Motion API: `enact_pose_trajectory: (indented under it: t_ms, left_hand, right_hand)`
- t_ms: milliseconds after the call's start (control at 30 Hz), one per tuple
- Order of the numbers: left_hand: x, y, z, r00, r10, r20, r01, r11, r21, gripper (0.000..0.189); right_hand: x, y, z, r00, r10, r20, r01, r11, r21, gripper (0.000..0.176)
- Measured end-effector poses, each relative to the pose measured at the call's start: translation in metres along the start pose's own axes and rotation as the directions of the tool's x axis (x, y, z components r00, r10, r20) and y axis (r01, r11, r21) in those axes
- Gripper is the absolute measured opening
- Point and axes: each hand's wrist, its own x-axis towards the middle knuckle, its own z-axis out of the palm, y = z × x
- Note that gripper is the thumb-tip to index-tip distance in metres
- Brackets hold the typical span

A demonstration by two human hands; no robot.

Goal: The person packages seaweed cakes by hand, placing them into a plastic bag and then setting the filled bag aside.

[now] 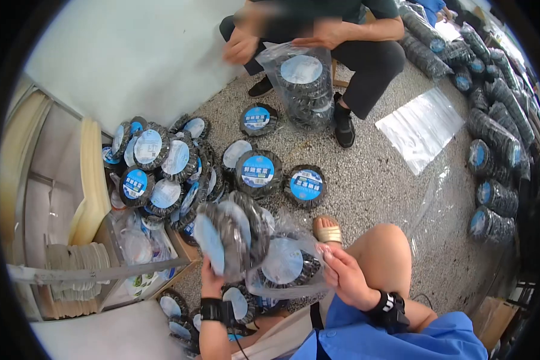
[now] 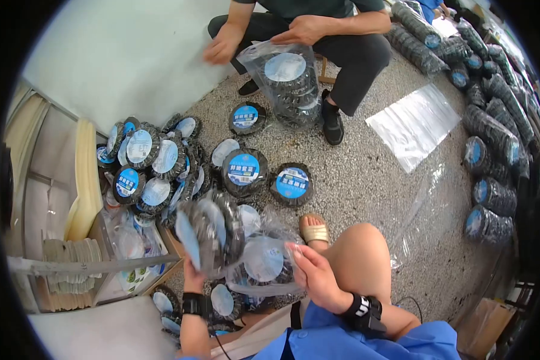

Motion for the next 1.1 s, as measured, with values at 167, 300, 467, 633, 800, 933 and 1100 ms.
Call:
enact_pose_trajectory:
  t_ms: [167, 300, 467, 633, 800, 933, 1100]
  left_hand:
    - [-0.147, 0.014, 0.137, 0.862, -0.043, 0.504, -0.505, -0.132, 0.853, 0.053]
    - [-0.165, -0.038, 0.176, 0.899, 0.045, 0.436, -0.434, -0.048, 0.900, 0.038]
    - [-0.130, -0.095, 0.112, 0.991, 0.122, 0.058, -0.120, 0.587, 0.801, 0.036]
    - [-0.128, -0.119, 0.109, 0.847, 0.491, 0.204, -0.357, 0.239, 0.903, 0.040]
    - [-0.119, -0.077, 0.117, 0.733, 0.409, 0.543, -0.450, -0.307, 0.839, 0.039]
    - [-0.060, -0.047, 0.026, 0.801, 0.449, 0.396, -0.272, -0.317, 0.909, 0.025]
    - [-0.020, -0.091, -0.090, 0.819, -0.372, 0.438, -0.524, -0.796, 0.302, 0.031]
  right_hand:
    - [-0.017, 0.006, -0.001, 0.992, -0.077, 0.098, 0.110, 0.906, -0.409, 0.026]
    - [-0.045, 0.020, 0.001, 0.764, -0.294, 0.574, 0.640, 0.225, -0.735, 0.019]
    - [-0.065, 0.023, -0.011, 0.767, -0.189, 0.613, 0.636, 0.098, -0.766, 0.019]
    - [-0.067, 0.016, -0.005, 0.965, 0.072, 0.252, 0.090, 0.812, -0.577, 0.027]
    - [-0.037, -0.025, -0.005, 0.998, -0.033, 0.056, 0.048, 0.954, -0.297, 0.024]
    - [-0.025, -0.043, -0.002, 0.957, -0.238, 0.167, 0.289, 0.839, -0.461, 0.021]
    - [-0.014, -0.045, -0.002, 0.971, -0.235, 0.037, 0.231, 0.893, -0.387, 0.021]
